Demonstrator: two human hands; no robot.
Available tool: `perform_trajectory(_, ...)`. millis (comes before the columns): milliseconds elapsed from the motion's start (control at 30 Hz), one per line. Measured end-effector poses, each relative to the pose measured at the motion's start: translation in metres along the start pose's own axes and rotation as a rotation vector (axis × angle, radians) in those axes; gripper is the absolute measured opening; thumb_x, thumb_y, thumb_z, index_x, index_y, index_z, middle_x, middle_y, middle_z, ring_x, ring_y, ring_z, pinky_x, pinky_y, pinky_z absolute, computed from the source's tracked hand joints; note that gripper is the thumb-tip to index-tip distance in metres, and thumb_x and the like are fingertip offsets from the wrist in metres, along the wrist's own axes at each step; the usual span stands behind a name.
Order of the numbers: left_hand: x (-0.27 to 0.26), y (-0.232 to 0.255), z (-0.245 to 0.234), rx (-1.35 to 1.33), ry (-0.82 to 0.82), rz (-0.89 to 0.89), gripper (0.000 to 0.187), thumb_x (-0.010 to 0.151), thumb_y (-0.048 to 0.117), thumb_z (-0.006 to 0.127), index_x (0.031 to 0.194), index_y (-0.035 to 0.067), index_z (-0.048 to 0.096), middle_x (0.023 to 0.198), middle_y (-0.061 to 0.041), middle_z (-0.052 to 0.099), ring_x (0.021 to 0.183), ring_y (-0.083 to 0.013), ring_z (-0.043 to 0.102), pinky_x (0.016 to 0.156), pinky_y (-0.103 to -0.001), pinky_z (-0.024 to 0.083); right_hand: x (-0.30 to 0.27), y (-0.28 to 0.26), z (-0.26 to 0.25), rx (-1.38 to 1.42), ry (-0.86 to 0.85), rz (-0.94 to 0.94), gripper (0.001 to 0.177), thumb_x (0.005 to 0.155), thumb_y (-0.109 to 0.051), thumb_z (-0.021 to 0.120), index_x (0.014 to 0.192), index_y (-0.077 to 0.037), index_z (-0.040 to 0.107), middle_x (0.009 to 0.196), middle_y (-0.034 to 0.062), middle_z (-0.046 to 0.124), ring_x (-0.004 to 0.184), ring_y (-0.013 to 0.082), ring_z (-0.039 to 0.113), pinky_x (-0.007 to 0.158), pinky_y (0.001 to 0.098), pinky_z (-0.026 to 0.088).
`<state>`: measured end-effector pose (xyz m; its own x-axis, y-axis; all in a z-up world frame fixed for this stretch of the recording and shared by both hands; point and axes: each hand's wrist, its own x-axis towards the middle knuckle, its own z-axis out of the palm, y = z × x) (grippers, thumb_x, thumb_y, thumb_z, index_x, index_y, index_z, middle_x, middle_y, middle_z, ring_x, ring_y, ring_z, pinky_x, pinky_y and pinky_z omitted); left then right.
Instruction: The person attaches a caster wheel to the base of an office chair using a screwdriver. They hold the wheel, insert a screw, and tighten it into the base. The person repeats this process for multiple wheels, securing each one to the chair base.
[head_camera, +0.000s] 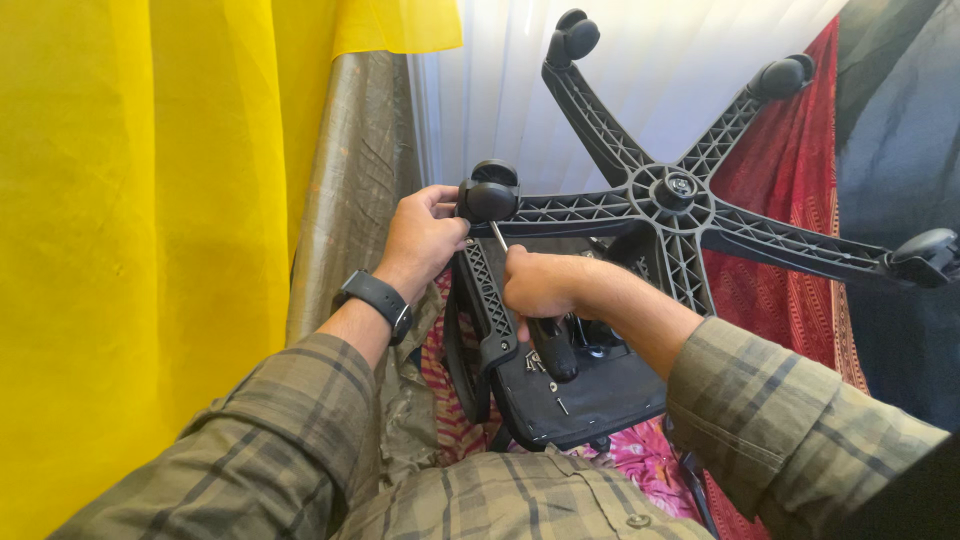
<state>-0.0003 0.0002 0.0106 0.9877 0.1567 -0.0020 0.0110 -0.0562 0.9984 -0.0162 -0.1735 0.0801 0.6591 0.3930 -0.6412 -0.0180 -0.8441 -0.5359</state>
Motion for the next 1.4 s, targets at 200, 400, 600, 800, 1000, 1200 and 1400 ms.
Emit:
perform_trajectory(200, 0.016, 0.005, 0.001, -0.025, 0.035, -0.042, 0.045, 0.078, -0.008, 0.053, 0.12, 0.002, 0.067, 0.106, -0.009, 0.074, 0.088, -0.0141, 0.072, 0.072, -0.025, 0.062, 0.005, -0.004, -0.011, 0.01, 0.004, -0.035, 0.023, 0.084, 0.0, 0.049, 0.101, 0.01, 0.061, 0.081, 0.0188, 0.075, 0.068, 0.0266, 0.074, 0.06, 0.0398, 0.057)
perform_trajectory(400, 0.025, 0.013, 0.018, 0.269, 0.218, 0.115, 0.042, 0.081, -0.002, 0.055, 0.119, 0.004, 0.071, 0.102, -0.008, 0.078, 0.092, -0.0148, 0.073, 0.08, -0.029, 0.055, 0.018, 0.014, -0.032, -0.102, 0.163, -0.027, 0.023, 0.084, -0.006, 0.05, 0.089, 0.009, 0.068, 0.083, 0.0239, 0.075, 0.071, 0.0311, 0.075, 0.062, 0.0441, 0.058)
perform_trajectory(600, 0.025, 0.018, 0.033, 0.305, 0.179, 0.001, 0.025, 0.085, 0.004, 0.067, 0.11, 0.001, 0.064, 0.091, -0.011, 0.069, 0.082, -0.0232, 0.068, 0.073, -0.037, 0.054, 0.028, 0.047, -0.04, -0.18, 0.393, -0.085, 0.023, 0.081, -0.01, 0.056, 0.084, 0.007, 0.071, 0.077, 0.0275, 0.07, 0.071, 0.0379, 0.071, 0.061, 0.0463, 0.056)
perform_trajectory(800, 0.035, 0.012, 0.032, 0.034, 0.045, -0.066, 0.032, 0.086, 0.008, 0.075, 0.113, 0.006, 0.057, 0.105, -0.005, 0.067, 0.088, -0.0192, 0.071, 0.068, -0.036, 0.063, 0.001, 0.073, -0.069, 0.079, 0.279, 0.043, 0.03, 0.083, -0.01, 0.048, 0.075, 0.011, 0.069, 0.065, 0.0186, 0.071, 0.053, 0.029, 0.071, 0.052, 0.0416, 0.059)
perform_trajectory(1000, 0.042, 0.029, 0.009, -0.143, -0.229, -0.351, 0.032, 0.092, 0.022, 0.067, 0.12, 0.01, 0.058, 0.112, -0.006, 0.066, 0.102, -0.024, 0.065, 0.088, -0.047, 0.054, -0.018, 0.064, -0.076, 0.155, 0.32, -0.003, 0.031, 0.085, -0.018, 0.054, 0.071, 0.008, 0.066, 0.061, 0.0155, 0.068, 0.049, 0.025, 0.068, 0.048, 0.0397, 0.056)
perform_trajectory(1200, 0.048, 0.034, -0.001, -0.27, -0.279, -0.401, 0.039, 0.104, 0.04, 0.053, 0.126, 0.008, 0.058, 0.115, -0.008, 0.064, 0.111, -0.026, 0.063, 0.103, -0.053, 0.05, -0.035, 0.059, -0.072, 0.227, 0.379, -0.081, 0.033, 0.085, -0.024, 0.058, 0.07, 0.005, 0.06, 0.058, 0.0133, 0.065, 0.046, 0.023, 0.066, 0.046, 0.0391, 0.056)
perform_trajectory(1400, 0.047, 0.02, -0.006, -0.389, -0.29, -0.369, 0.037, 0.105, 0.038, 0.054, 0.122, 0.006, 0.058, 0.118, -0.01, 0.065, 0.117, -0.0267, 0.063, 0.109, -0.052, 0.047, -0.052, 0.061, -0.06, 0.216, 0.388, -0.053, 0.032, 0.086, -0.025, 0.059, 0.073, 0.004, 0.061, 0.057, 0.0131, 0.064, 0.045, 0.0234, 0.065, 0.045, 0.0388, 0.057)
